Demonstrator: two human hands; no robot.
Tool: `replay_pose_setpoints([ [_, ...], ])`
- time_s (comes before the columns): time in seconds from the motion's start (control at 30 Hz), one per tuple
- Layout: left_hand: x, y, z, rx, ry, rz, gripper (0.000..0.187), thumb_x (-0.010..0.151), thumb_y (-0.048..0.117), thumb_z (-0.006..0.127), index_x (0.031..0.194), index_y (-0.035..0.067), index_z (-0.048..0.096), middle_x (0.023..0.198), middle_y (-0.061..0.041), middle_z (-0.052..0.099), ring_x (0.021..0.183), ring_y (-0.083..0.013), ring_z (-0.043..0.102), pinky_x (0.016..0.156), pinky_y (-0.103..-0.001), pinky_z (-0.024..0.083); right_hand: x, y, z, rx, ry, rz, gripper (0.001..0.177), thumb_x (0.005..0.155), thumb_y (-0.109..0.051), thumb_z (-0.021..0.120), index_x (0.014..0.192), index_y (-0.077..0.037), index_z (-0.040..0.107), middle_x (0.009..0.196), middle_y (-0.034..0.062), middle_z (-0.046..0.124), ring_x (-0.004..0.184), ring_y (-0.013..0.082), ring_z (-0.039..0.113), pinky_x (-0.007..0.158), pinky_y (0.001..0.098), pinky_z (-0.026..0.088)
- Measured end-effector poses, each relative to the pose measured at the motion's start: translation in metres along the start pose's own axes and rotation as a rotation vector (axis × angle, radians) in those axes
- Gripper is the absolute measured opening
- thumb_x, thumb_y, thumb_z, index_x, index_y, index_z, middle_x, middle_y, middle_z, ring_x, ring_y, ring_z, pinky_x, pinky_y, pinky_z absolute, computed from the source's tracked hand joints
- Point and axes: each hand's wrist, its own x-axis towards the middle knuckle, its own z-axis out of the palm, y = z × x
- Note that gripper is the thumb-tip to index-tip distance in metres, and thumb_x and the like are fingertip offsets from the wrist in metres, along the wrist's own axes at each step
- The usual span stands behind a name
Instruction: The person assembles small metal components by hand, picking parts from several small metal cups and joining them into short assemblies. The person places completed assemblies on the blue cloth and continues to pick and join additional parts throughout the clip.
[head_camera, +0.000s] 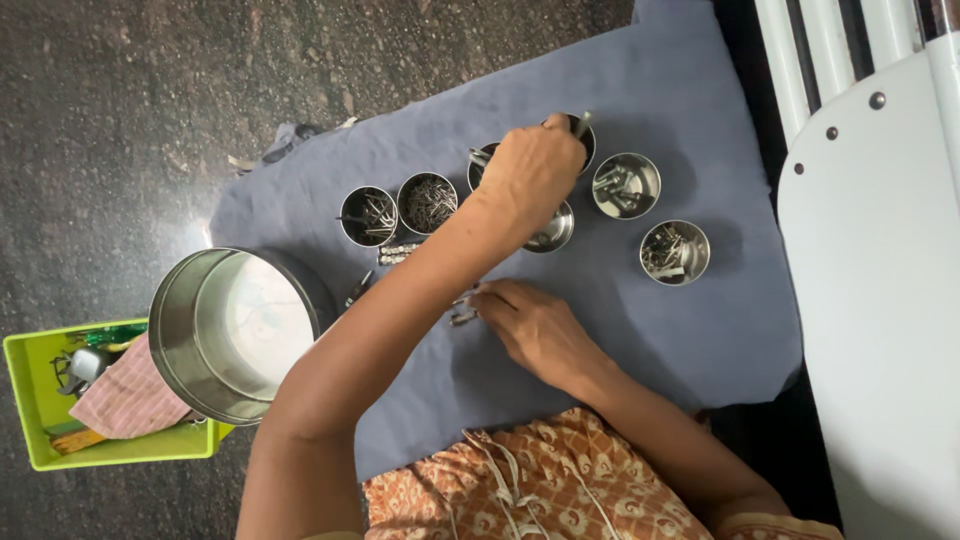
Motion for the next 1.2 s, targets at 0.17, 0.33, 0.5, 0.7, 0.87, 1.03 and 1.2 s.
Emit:
replay_pose_setpoints([
  [0.17, 0.013, 0.004, 0.002, 0.082, -0.047, 0.014, 0.017, 0.070, 0.005, 0.073, 0.087, 0.001, 0.074, 0.089, -0.017, 0.072, 0.081, -0.0286, 0.073, 0.065, -0.036, 0.059, -0.003, 0.004, 0.009, 0.003, -0.046, 0.074, 0.030, 0.088, -0.004, 0.067, 0.117, -0.010, 0.069, 0.119, 0.0101, 0.068, 0.105, 0.0314, 0.070, 0.084, 0.0402, 0.058],
  [0.33, 0.012, 0.002, 0.006, 0.068, 0.019, 0.012, 0.006, 0.075, 0.003, 0.075, 0.081, 0.005, 0.075, 0.086, -0.015, 0.073, 0.082, -0.0286, 0.074, 0.066, -0.036, 0.059, -0.007, 0.008, 0.012, -0.038, -0.039, 0.051, 0.026, 0.091, -0.011, 0.065, 0.117, -0.011, 0.068, 0.121, 0.0101, 0.068, 0.105, 0.0308, 0.070, 0.085, 0.0409, 0.058],
  [0.5, 0.010, 0.006, 0.010, 0.061, -0.006, 0.019, 0.007, 0.077, 0.005, 0.073, 0.083, 0.004, 0.075, 0.083, -0.014, 0.073, 0.079, -0.0286, 0.074, 0.066, -0.038, 0.059, -0.005, 0.005, 0.012, -0.013, -0.035, 0.090, 0.021, 0.095, -0.013, 0.066, 0.115, -0.011, 0.069, 0.117, 0.0087, 0.069, 0.102, 0.0301, 0.070, 0.083, 0.0405, 0.058],
  [0.7, 0.010, -0.001, 0.007, 0.004, -0.068, 0.040, 0.006, 0.079, 0.005, 0.071, 0.084, 0.003, 0.074, 0.085, -0.015, 0.074, 0.082, -0.0310, 0.074, 0.067, -0.040, 0.058, -0.003, 0.001, 0.010, 0.012, -0.010, 0.085, 0.018, 0.097, -0.014, 0.066, 0.114, -0.009, 0.070, 0.118, 0.0080, 0.069, 0.101, 0.0298, 0.071, 0.084, 0.0403, 0.059],
  [0.87, 0.009, -0.009, 0.008, -0.059, -0.068, 0.013, 0.008, 0.080, 0.004, 0.070, 0.087, 0.003, 0.074, 0.086, -0.016, 0.074, 0.083, -0.0331, 0.073, 0.070, -0.042, 0.059, 0.000, -0.001, 0.007, -0.020, -0.032, 0.077, 0.020, 0.093, -0.012, 0.067, 0.112, -0.009, 0.070, 0.118, 0.0072, 0.069, 0.101, 0.0295, 0.071, 0.081, 0.0400, 0.059],
  [1.03, 0.008, -0.007, 0.005, -0.093, -0.101, -0.003, 0.010, 0.082, 0.004, 0.071, 0.091, 0.000, 0.073, 0.088, -0.018, 0.074, 0.084, -0.0349, 0.073, 0.068, -0.044, 0.059, 0.000, -0.001, 0.005, -0.013, -0.032, 0.067, 0.020, 0.093, -0.010, 0.068, 0.113, -0.009, 0.070, 0.118, 0.0074, 0.069, 0.100, 0.0294, 0.071, 0.080, 0.0398, 0.059],
  [1.2, 0.012, -0.010, 0.002, -0.161, -0.242, -0.073, 0.017, 0.076, 0.003, 0.073, 0.092, -0.001, 0.073, 0.093, -0.020, 0.073, 0.090, -0.0356, 0.073, 0.072, -0.044, 0.059, -0.001, 0.000, 0.006, -0.025, -0.031, 0.069, 0.021, 0.092, -0.010, 0.069, 0.113, -0.009, 0.070, 0.118, 0.0086, 0.068, 0.100, 0.0306, 0.071, 0.081, 0.0405, 0.059],
])
